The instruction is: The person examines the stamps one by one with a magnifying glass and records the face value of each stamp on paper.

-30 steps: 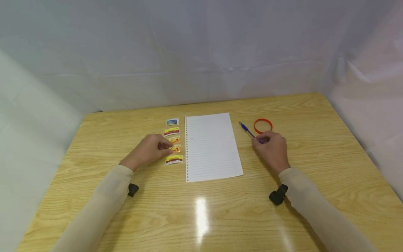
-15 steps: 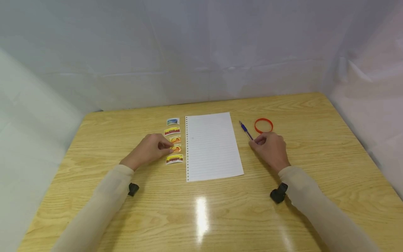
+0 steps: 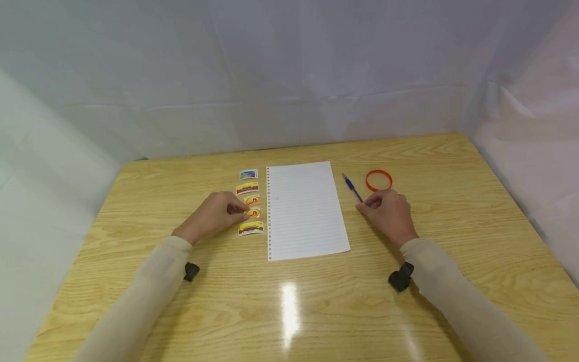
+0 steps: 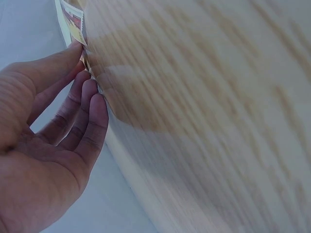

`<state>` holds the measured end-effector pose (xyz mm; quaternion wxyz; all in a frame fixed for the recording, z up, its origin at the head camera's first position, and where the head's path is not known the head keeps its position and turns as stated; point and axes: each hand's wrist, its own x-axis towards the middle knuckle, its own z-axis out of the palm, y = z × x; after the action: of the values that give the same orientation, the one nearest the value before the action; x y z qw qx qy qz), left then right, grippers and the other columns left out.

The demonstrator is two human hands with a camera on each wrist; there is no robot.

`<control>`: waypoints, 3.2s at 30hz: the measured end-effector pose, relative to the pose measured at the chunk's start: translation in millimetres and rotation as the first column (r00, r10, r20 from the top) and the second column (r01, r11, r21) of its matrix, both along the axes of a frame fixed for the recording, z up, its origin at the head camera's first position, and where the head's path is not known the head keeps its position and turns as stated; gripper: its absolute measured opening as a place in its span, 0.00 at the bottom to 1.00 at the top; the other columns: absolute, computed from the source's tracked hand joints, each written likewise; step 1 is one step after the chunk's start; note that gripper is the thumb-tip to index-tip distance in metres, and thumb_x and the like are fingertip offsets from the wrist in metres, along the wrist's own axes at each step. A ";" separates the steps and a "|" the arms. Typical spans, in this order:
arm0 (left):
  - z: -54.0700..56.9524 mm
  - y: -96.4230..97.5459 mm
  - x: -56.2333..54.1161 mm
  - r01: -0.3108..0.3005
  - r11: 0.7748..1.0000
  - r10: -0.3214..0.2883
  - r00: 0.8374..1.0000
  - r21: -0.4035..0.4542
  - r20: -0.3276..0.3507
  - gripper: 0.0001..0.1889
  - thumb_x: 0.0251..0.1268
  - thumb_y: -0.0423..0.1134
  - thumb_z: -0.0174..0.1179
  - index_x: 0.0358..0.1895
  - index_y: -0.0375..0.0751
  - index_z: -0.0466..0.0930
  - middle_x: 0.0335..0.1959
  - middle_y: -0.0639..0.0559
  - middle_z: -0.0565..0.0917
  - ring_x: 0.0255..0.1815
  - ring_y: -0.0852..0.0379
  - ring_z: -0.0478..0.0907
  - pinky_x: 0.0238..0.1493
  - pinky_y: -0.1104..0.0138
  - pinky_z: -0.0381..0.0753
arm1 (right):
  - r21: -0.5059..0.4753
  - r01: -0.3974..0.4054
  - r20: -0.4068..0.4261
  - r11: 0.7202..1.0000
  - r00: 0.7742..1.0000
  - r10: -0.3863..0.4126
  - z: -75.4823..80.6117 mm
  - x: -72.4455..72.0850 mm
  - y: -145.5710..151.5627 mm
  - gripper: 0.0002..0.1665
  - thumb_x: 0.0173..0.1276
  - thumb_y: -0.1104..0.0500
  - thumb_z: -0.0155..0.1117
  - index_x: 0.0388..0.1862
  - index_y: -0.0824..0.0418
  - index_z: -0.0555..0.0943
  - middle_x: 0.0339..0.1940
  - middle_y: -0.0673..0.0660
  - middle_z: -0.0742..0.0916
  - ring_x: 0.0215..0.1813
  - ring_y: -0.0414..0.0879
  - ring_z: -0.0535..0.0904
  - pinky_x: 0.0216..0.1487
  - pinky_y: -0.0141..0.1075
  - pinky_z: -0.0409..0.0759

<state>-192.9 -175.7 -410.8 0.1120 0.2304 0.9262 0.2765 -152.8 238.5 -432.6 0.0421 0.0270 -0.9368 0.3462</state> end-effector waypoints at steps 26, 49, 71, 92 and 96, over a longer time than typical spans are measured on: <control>2.6 1.4 1.7 -0.043 0.999 0.042 0.998 0.013 0.048 0.12 0.68 0.38 0.67 0.50 0.36 0.87 0.50 0.43 0.88 0.52 0.45 0.85 0.57 0.54 0.84 | -0.004 0.057 -0.024 0.998 0.998 -0.057 31.7 1.8 34.9 0.18 0.69 0.49 0.70 0.41 0.65 0.89 0.34 0.62 0.90 0.27 0.42 0.83 0.24 0.32 0.79; 0.9 0.4 0.7 -0.019 1.000 0.019 1.000 0.011 0.020 0.09 0.68 0.37 0.67 0.46 0.38 0.89 0.48 0.46 0.89 0.52 0.47 0.84 0.57 0.54 0.83 | 0.074 0.037 0.104 0.997 0.994 -0.045 16.8 8.8 50.9 0.23 0.68 0.49 0.71 0.43 0.70 0.88 0.37 0.64 0.90 0.39 0.57 0.86 0.35 0.40 0.82; 5.7 1.1 4.0 -0.009 1.000 0.009 1.000 0.011 0.021 0.08 0.68 0.36 0.66 0.46 0.39 0.90 0.47 0.46 0.89 0.50 0.47 0.83 0.57 0.53 0.82 | 0.103 0.043 0.083 0.994 0.995 -0.051 12.6 5.0 45.5 0.13 0.68 0.61 0.67 0.36 0.73 0.87 0.28 0.61 0.88 0.28 0.48 0.81 0.26 0.36 0.78; 0.4 1.0 2.3 -0.055 0.998 0.055 0.997 -0.003 0.057 0.12 0.67 0.39 0.68 0.50 0.38 0.87 0.50 0.43 0.88 0.53 0.45 0.85 0.58 0.53 0.83 | -0.005 -0.059 0.135 0.998 0.989 0.059 35.0 -19.1 -3.8 0.15 0.69 0.58 0.65 0.41 0.72 0.87 0.34 0.62 0.88 0.31 0.49 0.82 0.31 0.37 0.80; 0.4 1.3 2.3 -0.059 0.998 0.060 0.996 -0.010 0.060 0.12 0.67 0.39 0.68 0.50 0.38 0.88 0.50 0.43 0.88 0.53 0.45 0.84 0.58 0.54 0.83 | -0.008 -0.104 0.112 0.995 0.988 0.105 34.7 -25.4 -22.3 0.15 0.68 0.61 0.65 0.43 0.73 0.87 0.37 0.65 0.88 0.35 0.52 0.80 0.33 0.38 0.79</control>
<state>-190.7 -174.3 -410.4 0.1326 0.1938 0.9300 0.2826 -178.2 216.2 -398.0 -0.0287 0.0566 -0.9347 0.3497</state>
